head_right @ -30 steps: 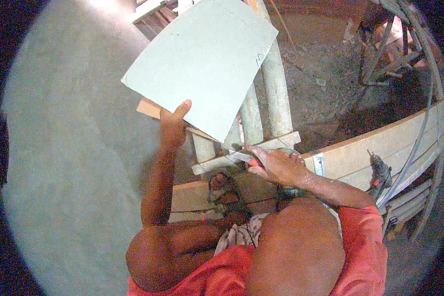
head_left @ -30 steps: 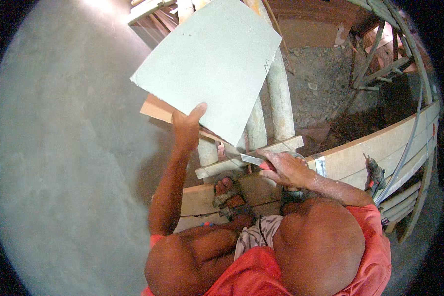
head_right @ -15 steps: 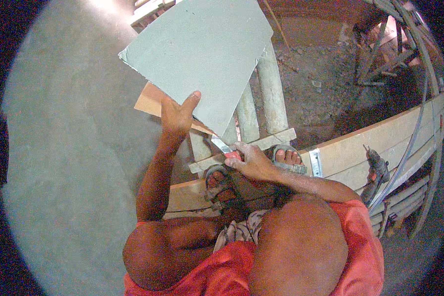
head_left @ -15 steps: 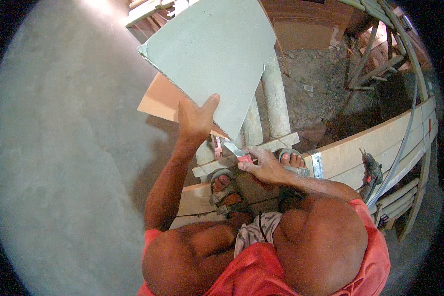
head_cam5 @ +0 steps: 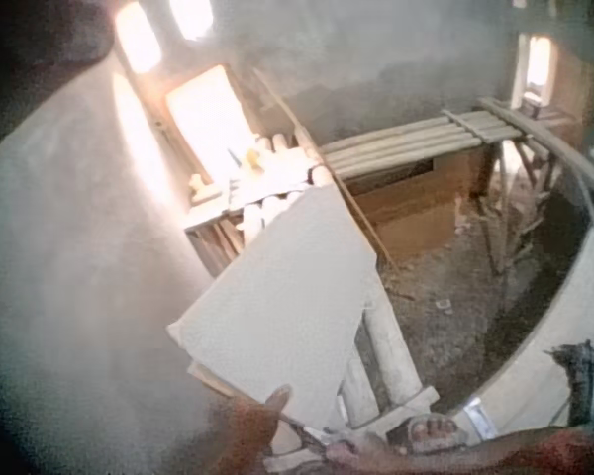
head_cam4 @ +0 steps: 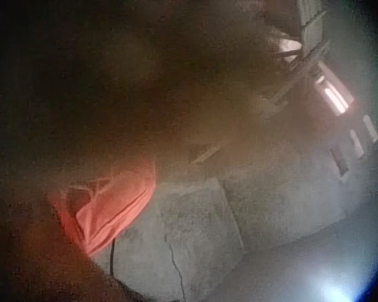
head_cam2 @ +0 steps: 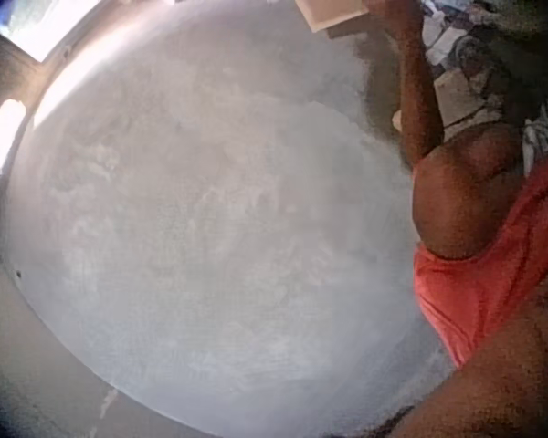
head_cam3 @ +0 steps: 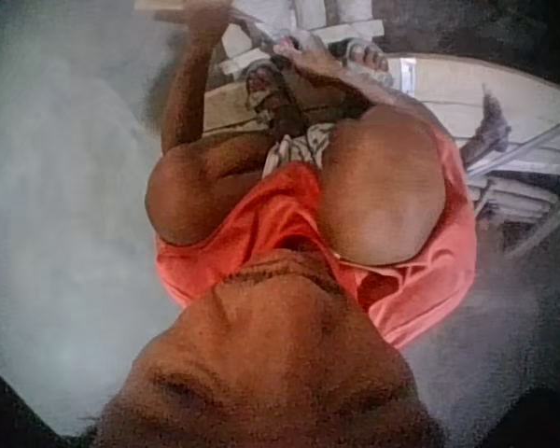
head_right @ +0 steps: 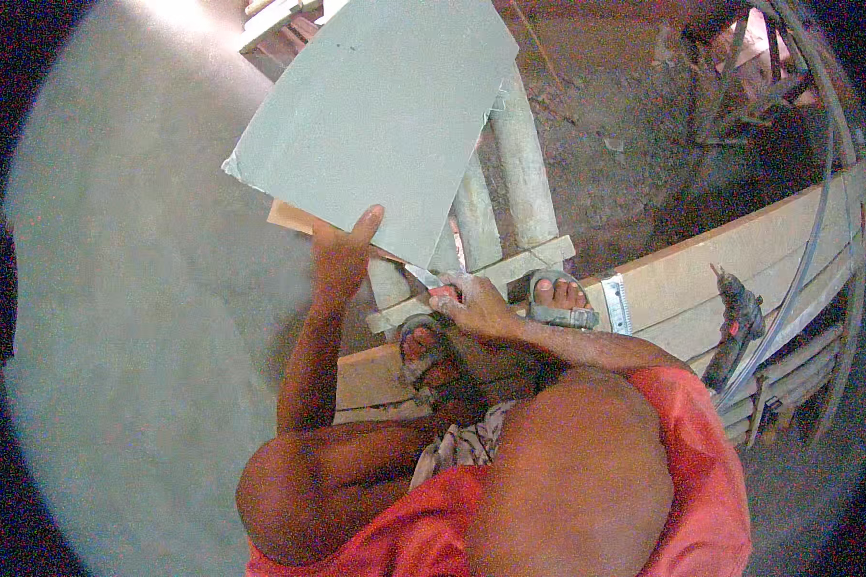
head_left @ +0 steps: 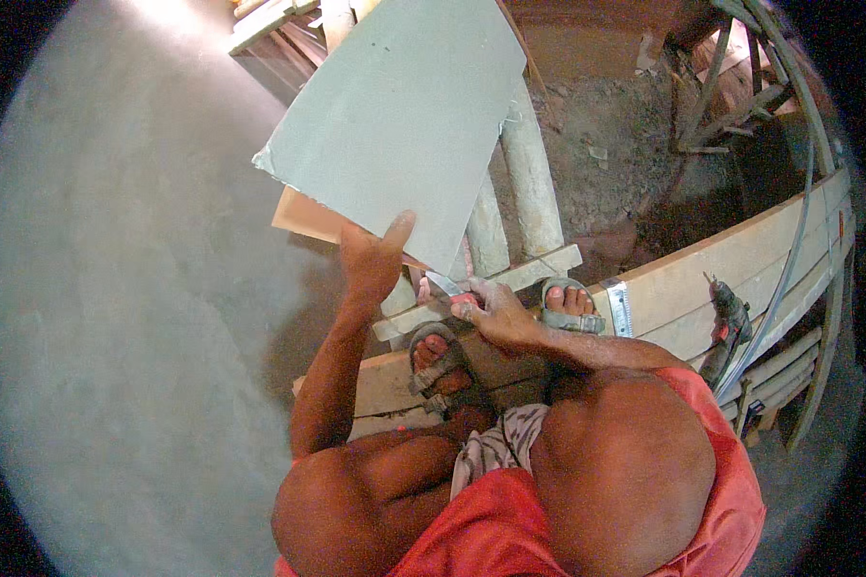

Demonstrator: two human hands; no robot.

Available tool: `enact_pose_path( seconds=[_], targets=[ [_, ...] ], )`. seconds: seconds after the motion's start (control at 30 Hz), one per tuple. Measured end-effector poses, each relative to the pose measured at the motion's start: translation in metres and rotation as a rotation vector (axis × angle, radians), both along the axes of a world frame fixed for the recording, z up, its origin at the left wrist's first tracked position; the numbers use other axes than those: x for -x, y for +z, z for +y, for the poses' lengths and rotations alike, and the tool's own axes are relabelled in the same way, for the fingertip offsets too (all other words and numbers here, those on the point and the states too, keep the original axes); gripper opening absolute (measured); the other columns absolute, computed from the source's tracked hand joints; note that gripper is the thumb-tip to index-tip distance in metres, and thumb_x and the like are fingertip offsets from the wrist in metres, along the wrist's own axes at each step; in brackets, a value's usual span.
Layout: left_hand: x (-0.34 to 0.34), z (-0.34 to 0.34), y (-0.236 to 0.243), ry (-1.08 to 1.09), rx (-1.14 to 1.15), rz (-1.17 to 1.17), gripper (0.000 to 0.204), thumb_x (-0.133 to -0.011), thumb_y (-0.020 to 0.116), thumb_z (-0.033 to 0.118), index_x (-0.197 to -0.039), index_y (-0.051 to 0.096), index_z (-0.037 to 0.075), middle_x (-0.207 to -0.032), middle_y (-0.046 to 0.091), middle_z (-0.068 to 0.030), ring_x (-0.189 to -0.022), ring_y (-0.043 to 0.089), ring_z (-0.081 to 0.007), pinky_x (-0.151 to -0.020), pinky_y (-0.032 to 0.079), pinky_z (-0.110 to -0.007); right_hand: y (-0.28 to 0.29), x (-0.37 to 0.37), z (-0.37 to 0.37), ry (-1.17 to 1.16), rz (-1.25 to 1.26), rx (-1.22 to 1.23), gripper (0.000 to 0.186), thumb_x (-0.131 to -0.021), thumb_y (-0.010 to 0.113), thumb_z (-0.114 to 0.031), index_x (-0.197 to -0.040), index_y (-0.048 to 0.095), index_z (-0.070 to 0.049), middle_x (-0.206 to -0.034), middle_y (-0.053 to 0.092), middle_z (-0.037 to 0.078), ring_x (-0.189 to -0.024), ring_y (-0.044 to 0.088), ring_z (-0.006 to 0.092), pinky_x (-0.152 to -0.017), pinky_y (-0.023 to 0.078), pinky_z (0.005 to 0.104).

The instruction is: The person measures a piece of drywall, marks it using a straightedge and a utility knife, and then scores and snaps the board along the line.

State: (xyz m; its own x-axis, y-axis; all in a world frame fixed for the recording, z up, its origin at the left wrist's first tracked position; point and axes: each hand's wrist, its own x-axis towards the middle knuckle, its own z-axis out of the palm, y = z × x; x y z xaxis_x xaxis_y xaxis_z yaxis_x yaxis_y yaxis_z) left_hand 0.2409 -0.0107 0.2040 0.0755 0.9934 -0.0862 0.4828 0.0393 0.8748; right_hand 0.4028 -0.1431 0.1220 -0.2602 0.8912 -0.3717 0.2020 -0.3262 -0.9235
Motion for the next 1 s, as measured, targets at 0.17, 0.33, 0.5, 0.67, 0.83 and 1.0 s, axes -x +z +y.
enact_pose_path(
  seconds=[0.17, 0.33, 0.5, 0.67, 0.83, 1.0],
  targets=[
    [0.012, 0.001, 0.000, -0.001, 0.078, 0.032, 0.031, -0.083, 0.074, 0.019, -0.094, 0.062, -0.007, -0.087, 0.066, -0.0132, -0.079, 0.061, -0.0198, -0.073, 0.050, -0.037, -0.013, -0.011, 0.004, 0.052, -0.146, -0.056, 0.035, -0.088, 0.062, -0.034, -0.103, 0.063, -0.002, -0.088, 0.066, 0.023, -0.087, 0.065, 0.0402, -0.076, 0.050, 0.0478],
    [0.019, -0.007, -0.007, -0.057, 0.160, -0.012, 0.027, -0.086, 0.071, 0.017, -0.096, 0.060, -0.006, -0.088, 0.065, -0.0122, -0.081, 0.062, -0.0189, -0.074, 0.051, -0.036, -0.024, -0.012, 0.018, 0.118, -0.167, -0.177, 0.035, -0.089, 0.060, -0.034, -0.105, 0.062, -0.003, -0.084, 0.066, 0.024, -0.081, 0.065, 0.0443, -0.073, 0.050, 0.0511],
    [0.022, -0.011, -0.007, -0.002, 0.222, 0.051, 0.031, -0.086, 0.071, 0.013, -0.106, 0.055, -0.005, -0.090, 0.064, -0.0122, -0.083, 0.063, -0.0193, -0.071, 0.053, -0.034, -0.030, -0.008, 0.037, 0.093, -0.157, -0.240, 0.035, -0.090, 0.057, -0.037, -0.101, 0.060, -0.003, -0.079, 0.065, 0.025, -0.078, 0.064, 0.0454, -0.071, 0.050, 0.0538],
    [0.024, -0.016, -0.003, 0.039, 0.245, 0.064, 0.036, -0.087, 0.070, 0.009, -0.113, 0.051, -0.006, -0.092, 0.063, -0.0129, -0.082, 0.063, -0.0181, -0.069, 0.055, -0.033, -0.042, -0.028, 0.051, 0.175, -0.277, -0.275, 0.038, -0.090, 0.056, -0.040, -0.093, 0.063, -0.003, -0.080, 0.065, 0.026, -0.079, 0.065, 0.0439, -0.071, 0.050, 0.0541],
    [0.037, -0.023, -0.032, -0.004, 0.176, 0.032, 0.032, -0.088, 0.069, 0.010, -0.113, 0.055, -0.005, -0.093, 0.064, -0.0115, -0.084, 0.062, -0.0182, -0.072, 0.054, -0.034, -0.081, -0.024, 0.055, 0.205, -0.361, -0.198, 0.037, -0.089, 0.057, -0.041, -0.094, 0.065, -0.004, -0.081, 0.066, 0.024, -0.079, 0.066, 0.0411, -0.073, 0.051, 0.0520],
    [0.057, -0.034, -0.042, 0.011, 0.206, 0.095, 0.027, -0.088, 0.070, 0.011, -0.109, 0.061, -0.004, -0.100, 0.067, -0.0113, -0.088, 0.062, -0.0188, -0.076, 0.052, -0.034, -0.063, -0.038, 0.076, 0.089, -0.227, -0.229, 0.034, -0.088, 0.059, -0.038, -0.097, 0.064, -0.005, -0.080, 0.067, 0.021, -0.079, 0.066, 0.0400, -0.073, 0.051, 0.0504]
  ],
)
